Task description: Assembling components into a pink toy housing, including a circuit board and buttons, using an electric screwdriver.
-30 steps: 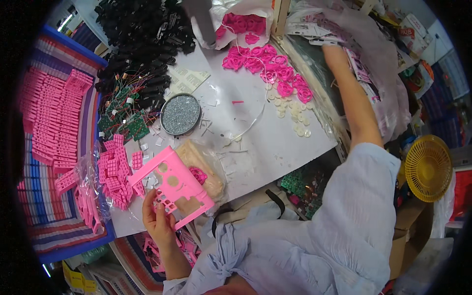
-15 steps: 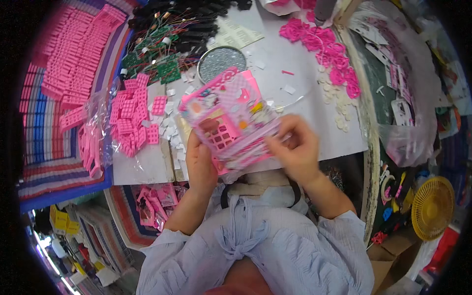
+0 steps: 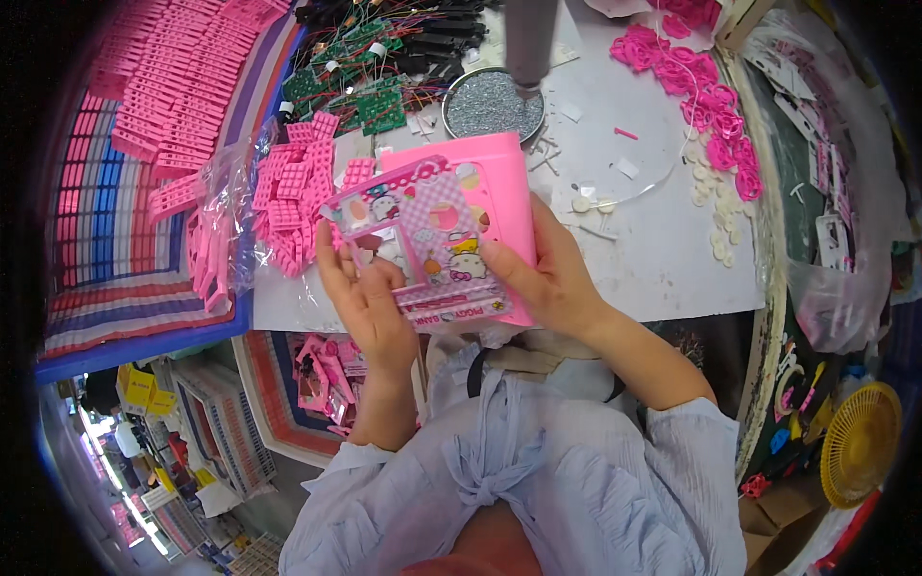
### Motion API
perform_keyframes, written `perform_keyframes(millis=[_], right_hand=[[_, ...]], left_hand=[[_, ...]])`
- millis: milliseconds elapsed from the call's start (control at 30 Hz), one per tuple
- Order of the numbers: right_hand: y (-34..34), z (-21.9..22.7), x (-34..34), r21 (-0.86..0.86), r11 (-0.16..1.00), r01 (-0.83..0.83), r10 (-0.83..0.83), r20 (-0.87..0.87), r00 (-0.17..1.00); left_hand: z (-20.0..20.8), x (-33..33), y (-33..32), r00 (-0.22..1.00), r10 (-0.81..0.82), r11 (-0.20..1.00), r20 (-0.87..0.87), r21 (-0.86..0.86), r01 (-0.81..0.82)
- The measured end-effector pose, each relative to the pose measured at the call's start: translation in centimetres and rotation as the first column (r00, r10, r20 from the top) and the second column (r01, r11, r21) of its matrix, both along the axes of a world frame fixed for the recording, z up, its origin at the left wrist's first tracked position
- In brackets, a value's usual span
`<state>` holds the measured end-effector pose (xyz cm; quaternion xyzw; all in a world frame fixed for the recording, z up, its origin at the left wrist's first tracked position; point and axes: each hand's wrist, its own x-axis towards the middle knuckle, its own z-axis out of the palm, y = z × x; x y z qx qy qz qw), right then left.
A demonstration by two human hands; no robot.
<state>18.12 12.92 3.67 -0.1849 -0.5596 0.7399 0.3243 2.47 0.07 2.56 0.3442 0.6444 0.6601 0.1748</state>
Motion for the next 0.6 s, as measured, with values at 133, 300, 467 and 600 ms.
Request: perform_keyframes(millis=[133, 300, 467, 600], right_hand=[[0.3, -1.2, 0.4, -0.011, 1.0, -0.02, 0.02, 0.005, 1.0], [0.3, -0.2, -0.2, -0.02, 0.999, -0.043, 0.043, 0.001, 0.999], [0.5, -0.7, -0.5, 0.122, 0.99, -0.076, 0.07, 0.05, 0.996], [0.7, -0.1, -0.3, 0.239, 0.961, -0.135, 0.115, 0.097, 0.989]], left_hand=[[2.3, 0.0, 0.7, 0.956, -0.095, 0.991, 0.278, 0.114, 0.065], [0.8, 0.0, 0.2, 0.958, -0.172, 0.985, 0.228, 0.036, 0.168], [1.4, 0.8, 0.6, 0.965, -0.151, 0.98, 0.214, -0.098, 0.175], [1.1, 0.6, 0.3, 0.962, -0.135, 0.982, 0.238, -0.096, 0.162]])
